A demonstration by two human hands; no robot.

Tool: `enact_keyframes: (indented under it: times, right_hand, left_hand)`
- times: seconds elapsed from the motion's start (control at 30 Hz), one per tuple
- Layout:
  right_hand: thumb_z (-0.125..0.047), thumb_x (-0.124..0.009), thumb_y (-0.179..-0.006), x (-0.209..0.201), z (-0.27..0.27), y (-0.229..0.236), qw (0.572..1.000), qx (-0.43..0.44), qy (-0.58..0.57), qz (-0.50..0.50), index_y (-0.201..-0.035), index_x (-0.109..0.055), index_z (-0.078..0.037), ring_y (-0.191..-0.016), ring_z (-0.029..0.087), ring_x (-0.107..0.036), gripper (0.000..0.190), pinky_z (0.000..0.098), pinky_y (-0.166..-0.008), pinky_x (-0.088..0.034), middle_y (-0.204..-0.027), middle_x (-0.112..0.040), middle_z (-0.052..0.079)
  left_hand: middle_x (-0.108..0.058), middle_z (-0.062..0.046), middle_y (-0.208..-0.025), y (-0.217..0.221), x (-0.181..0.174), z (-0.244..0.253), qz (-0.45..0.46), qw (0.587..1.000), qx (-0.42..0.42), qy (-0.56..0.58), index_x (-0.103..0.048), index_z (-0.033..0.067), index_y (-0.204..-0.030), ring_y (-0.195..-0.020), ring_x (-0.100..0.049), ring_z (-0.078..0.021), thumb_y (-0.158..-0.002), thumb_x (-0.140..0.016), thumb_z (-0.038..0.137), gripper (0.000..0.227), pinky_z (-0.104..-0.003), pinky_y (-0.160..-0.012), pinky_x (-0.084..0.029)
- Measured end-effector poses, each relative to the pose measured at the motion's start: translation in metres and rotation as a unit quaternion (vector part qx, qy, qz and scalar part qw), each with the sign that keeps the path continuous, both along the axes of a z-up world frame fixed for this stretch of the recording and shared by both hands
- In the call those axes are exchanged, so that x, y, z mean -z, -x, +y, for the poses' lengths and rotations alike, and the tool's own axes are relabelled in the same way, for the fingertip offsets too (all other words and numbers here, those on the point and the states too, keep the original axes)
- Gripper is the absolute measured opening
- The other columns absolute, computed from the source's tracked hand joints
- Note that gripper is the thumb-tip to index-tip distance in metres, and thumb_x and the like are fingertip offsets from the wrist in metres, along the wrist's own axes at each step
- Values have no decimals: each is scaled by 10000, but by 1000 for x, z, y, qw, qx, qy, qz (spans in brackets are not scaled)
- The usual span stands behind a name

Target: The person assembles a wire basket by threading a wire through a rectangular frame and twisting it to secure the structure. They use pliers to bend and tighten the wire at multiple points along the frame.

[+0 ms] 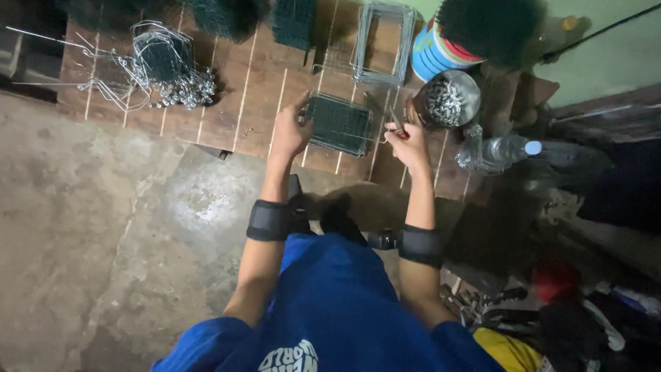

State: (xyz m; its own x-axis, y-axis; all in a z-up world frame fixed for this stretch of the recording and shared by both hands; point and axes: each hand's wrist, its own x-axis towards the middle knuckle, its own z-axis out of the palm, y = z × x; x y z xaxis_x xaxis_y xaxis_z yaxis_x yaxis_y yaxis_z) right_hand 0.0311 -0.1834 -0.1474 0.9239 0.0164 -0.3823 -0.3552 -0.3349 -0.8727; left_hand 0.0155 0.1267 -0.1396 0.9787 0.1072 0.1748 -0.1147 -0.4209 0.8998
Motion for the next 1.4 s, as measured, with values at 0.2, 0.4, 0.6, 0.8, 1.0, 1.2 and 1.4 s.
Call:
enact_keyframes:
  times: [0.2, 0.4, 0.6, 0.8, 1.0, 1.2, 1.4]
  right_hand:
    - [-55, -787, -857, 78, 18, -11, 999, 10, 29, 24, -1154, -745, -38, -556, 71, -582, 300, 254, -484, -465, -737, -650, -22]
    - [-105, -813, -825, 106, 45, -7, 989, 53, 117, 77, -1114, -768, -101, -545, 117, -600, 293, 275, -480, -472, -726, -699, 10]
    - [-110, -834, -791, 166, 40, -5, 971, -5, 238, 1, -821, -696, -26, -605, 148, -630, 165, 334, -577, -478, -664, -664, 80]
    - [-24, -740, -717, 167, 50, 5, 973, 53, 201, -100, -842, -634, -45, -610, 178, -531, 165, 354, -581, -436, -654, -540, 60]
    - [-2, -740, -722, 165, 54, 9, 968, 67, 239, -46, -846, -688, -54, -619, 156, -564, 145, 340, -595, -441, -649, -575, 36]
    - [-39, -761, -709, 136, 64, 9, 963, 74, 248, -79, -893, -697, -50, -635, 193, -626, 196, 364, -636, -505, -679, -629, 89]
    - [-169, -798, -783, 133, 60, 8, 959, 128, 253, -20, -805, -639, -17, -680, 203, -689, 221, 369, -710, -535, -689, -669, 91]
  left_hand:
    - [-738, -240, -1055, -25, 123, 21, 96, 995, -26, -9, -624, 9, -1313, -992, -760, -322, -789, -654, 0, 525, -371, -832, -614]
    - [-719, -261, -1027, -26, 189, 29, 21, 998, 6, -52, -715, 71, -1184, -987, -710, -417, -816, -689, 15, 374, -457, -829, -587]
    - [-719, -258, -1010, -27, 148, 27, 196, 968, 73, -135, -683, 108, -1294, -986, -671, -454, -802, -605, -35, 518, -514, -859, -548]
    - [-708, -272, -1120, -15, 191, 30, 56, 990, 88, -95, -680, 87, -1270, -1048, -667, -455, -790, -637, -3, 491, -500, -909, -561]
    - [-692, -284, -1076, -15, 139, 36, 177, 970, 125, -111, -639, 116, -1309, -1004, -649, -473, -783, -791, 185, 552, -527, -866, -546]
    - [-704, -274, -1039, -20, 183, 32, 162, 970, 116, -139, -635, 136, -1347, -976, -664, -486, -796, -733, 131, 560, -538, -843, -561]
    - [-713, -267, -1005, -27, 180, 32, 177, 961, 140, -159, -483, 156, -1490, -944, -668, -486, -779, -765, 188, 766, -543, -822, -559]
